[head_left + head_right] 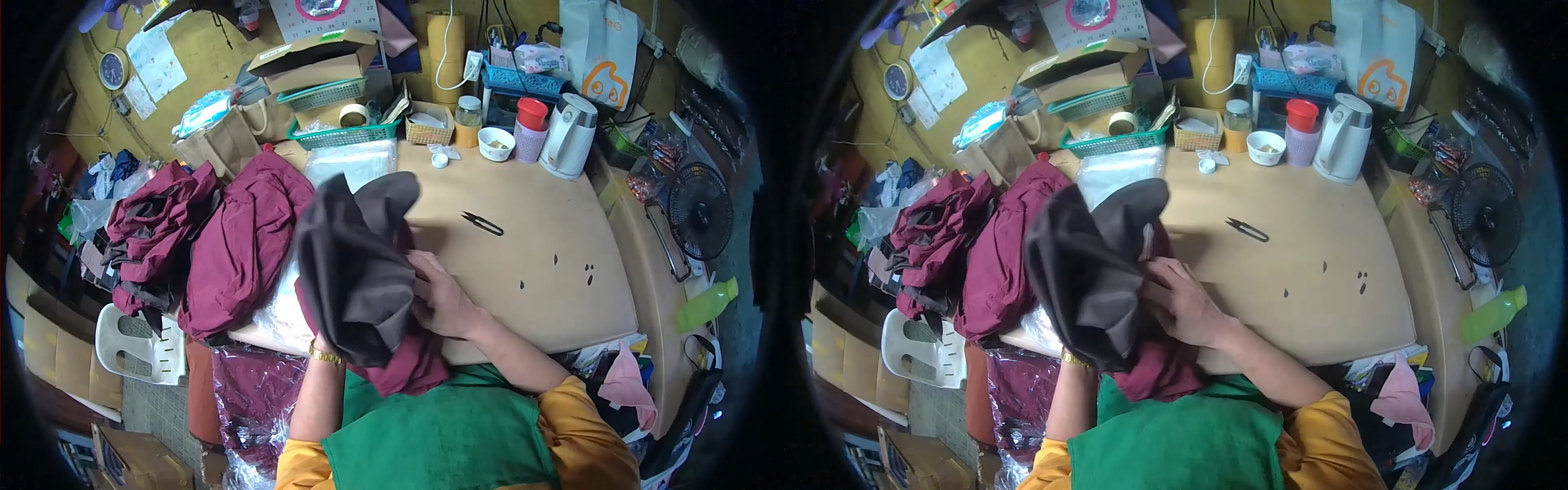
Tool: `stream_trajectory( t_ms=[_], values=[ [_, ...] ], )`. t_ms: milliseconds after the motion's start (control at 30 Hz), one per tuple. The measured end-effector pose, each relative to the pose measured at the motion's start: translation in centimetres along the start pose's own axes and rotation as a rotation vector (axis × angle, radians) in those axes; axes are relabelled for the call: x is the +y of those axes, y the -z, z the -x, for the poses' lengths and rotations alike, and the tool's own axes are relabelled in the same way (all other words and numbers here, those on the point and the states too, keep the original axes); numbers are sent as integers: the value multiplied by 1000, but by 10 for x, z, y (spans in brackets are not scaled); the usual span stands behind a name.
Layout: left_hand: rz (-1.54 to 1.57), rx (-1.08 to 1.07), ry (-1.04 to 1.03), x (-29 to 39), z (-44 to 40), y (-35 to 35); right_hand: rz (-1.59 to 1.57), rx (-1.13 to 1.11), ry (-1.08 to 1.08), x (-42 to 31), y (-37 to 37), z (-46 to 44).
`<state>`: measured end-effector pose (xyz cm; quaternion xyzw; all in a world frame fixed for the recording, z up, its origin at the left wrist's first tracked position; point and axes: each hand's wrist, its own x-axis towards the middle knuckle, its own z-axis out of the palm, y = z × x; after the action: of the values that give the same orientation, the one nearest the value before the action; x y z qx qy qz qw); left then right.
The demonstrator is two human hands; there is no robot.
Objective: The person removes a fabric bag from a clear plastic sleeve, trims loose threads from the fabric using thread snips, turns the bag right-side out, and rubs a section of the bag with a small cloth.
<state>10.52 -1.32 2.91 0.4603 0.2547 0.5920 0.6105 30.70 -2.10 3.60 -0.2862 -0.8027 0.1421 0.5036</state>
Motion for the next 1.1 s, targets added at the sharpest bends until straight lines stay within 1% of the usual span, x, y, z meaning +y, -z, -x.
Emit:
stream_trajectory(
  t_ms=[33, 100, 167, 233, 267, 300, 367, 400, 467, 500, 567, 600, 667, 700, 767, 900, 967, 1000, 1033, 1067, 1100],
  values=[
    [-11, 4, 2, 1, 4, 2, -1, 0, -2, 3, 3, 1],
    [-33, 9, 5, 4, 10, 6, 166, -43, 107, 4, 12, -3],
    [-56, 18, 1, 9, 10, 11, 177, -22, 118, -3, 17, -5],
    [-81, 34, -10, 16, 7, 16, 322, -57, 227, -5, 21, -4],
    [-99, 37, -18, 20, 5, 18, 377, 28, 296, -9, 20, -9],
    [-113, 40, -23, 22, 2, 20, 376, 29, 295, -7, 20, -9],
    [-136, 42, -20, 26, 2, 22, 375, -169, 276, -1, 19, -3],
    [-152, 40, -14, 27, 4, 23, 374, -170, 275, -2, 19, -2],
    [-188, 31, -3, 27, 11, 23, 307, -248, 216, -5, 21, -1],
    [-201, 26, 7, 27, 16, 24, 305, -248, 218, -6, 23, -1],
    [-259, 6, 25, 25, 27, 22, 214, -315, 137, -10, 25, 0],
    [-291, -6, 37, 23, 32, 20, 211, -314, 137, -16, 23, -1],
    [-371, -25, 54, 21, 40, 16, 314, 6, 32, -29, 16, -1],
    [-419, -37, 59, 18, 42, 12, 315, 8, 31, -23, 10, 5],
    [-559, -69, 54, 16, 43, 3, 93, -92, -165, -4, -5, 22],
    [-1010, -101, 5, 6, 36, -22, 31, -127, -261, -1, -20, 40],
    [-1222, -35, 8, -3, 25, -26, 67, -89, -285, 1, -23, 41],
    [-1270, 28, 2, -7, 18, -24, 105, -50, -299, 3, -22, 39],
    [-1271, 117, -46, -8, 13, -18, 149, -1, -319, 9, -21, 38],
    [-1164, 244, -310, -8, 8, -5, 187, 29, -366, 17, -18, 37],
    [-1165, 244, -310, 0, 8, 5, 216, 23, -452, 26, -9, 38]
  ],
)
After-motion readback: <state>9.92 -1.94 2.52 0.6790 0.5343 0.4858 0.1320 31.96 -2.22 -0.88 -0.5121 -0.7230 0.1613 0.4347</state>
